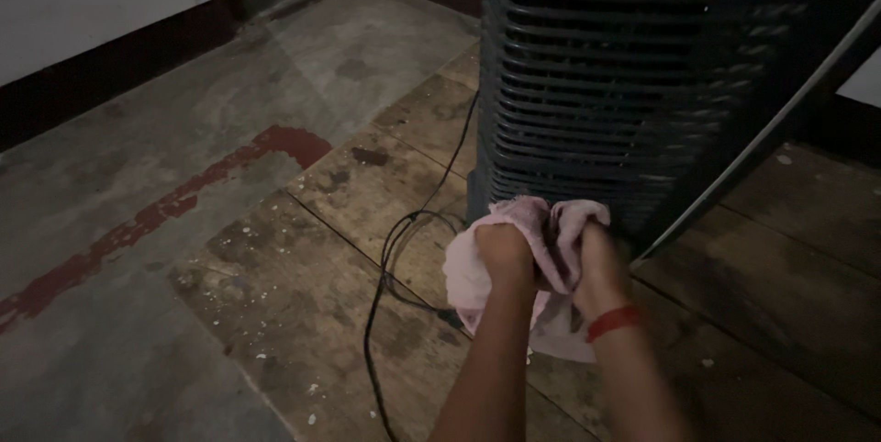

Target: The person wipes the exterior surfaces of a portable air cooler using a pink cloth. They clean the top, sides, and front control panel of the unit, which is placed on a wooden board in a room.

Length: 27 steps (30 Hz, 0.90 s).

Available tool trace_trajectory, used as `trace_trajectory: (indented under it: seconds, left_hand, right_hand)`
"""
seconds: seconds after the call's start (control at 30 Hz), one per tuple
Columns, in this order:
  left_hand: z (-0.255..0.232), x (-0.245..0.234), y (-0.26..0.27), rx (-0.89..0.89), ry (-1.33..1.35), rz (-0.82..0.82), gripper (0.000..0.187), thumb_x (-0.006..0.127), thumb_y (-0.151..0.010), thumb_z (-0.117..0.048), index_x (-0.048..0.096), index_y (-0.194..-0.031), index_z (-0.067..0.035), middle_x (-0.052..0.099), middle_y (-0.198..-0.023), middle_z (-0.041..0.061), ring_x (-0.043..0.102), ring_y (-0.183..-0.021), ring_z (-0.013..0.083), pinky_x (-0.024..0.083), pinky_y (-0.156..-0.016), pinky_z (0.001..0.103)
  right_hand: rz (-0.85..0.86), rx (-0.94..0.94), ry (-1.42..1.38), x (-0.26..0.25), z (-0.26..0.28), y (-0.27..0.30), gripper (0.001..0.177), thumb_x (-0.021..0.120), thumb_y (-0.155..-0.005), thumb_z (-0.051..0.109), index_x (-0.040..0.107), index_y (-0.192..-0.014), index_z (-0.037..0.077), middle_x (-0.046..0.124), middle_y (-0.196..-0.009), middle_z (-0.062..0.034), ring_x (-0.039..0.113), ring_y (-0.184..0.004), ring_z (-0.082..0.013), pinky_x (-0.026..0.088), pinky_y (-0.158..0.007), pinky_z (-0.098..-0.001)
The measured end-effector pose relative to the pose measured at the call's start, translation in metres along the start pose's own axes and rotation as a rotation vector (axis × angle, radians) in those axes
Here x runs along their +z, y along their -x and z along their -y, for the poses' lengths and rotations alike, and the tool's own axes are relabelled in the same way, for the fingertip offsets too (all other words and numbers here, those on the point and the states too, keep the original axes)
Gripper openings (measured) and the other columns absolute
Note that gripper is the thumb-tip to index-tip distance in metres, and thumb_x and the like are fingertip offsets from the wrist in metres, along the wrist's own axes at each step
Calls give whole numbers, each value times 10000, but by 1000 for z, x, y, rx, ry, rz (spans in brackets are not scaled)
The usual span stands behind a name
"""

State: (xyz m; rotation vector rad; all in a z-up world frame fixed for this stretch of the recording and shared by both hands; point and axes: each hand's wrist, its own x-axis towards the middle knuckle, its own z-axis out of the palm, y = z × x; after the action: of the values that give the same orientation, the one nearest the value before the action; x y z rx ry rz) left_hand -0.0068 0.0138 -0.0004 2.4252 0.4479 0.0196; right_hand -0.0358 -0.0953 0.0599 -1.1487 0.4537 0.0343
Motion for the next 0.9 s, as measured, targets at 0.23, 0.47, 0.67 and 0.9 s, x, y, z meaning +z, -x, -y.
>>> trace_trajectory:
  seconds: [0.23,0.47,0.67,0.9]
  left_hand:
    - [-45,24,20,48,215,-52,408,807,-718,-417,748,-945,-83,708,-899,128,714,-838,263,571,-645,401]
    - [-28,7,26,171,398,-50,413,806,-721,-422,747,-954,-86,707,-905,126,714,-842,262,573,-646,404]
    - [-5,-3,29,244,337,-133,417,805,-723,-427,746,-961,-89,706,-910,124,714,-846,261,573,-647,406]
    - [-8,8,32,275,263,-225,422,804,-725,-433,745,-969,-93,706,-916,121,713,-850,261,574,-649,409]
  right_hand:
    - [-6,-27,22,-33,16,-18,350,554,-952,236,676,-1201,21,684,-1184,-119,650,-1029,-244,533,-829,-359]
    - [-28,-11,-69,-47,5,-27,340,551,-973,254,652,-1245,76,680,-1244,-91,662,-1106,-210,549,-932,-333]
    - [-86,2,-229,-78,13,-29,313,417,-1041,303,607,-1198,109,652,-1195,-89,648,-1084,-235,548,-982,-421]
    - [-200,42,-255,-67,42,-5,374,353,-1053,317,606,-1224,101,639,-1257,-84,639,-1143,-234,541,-1042,-429]
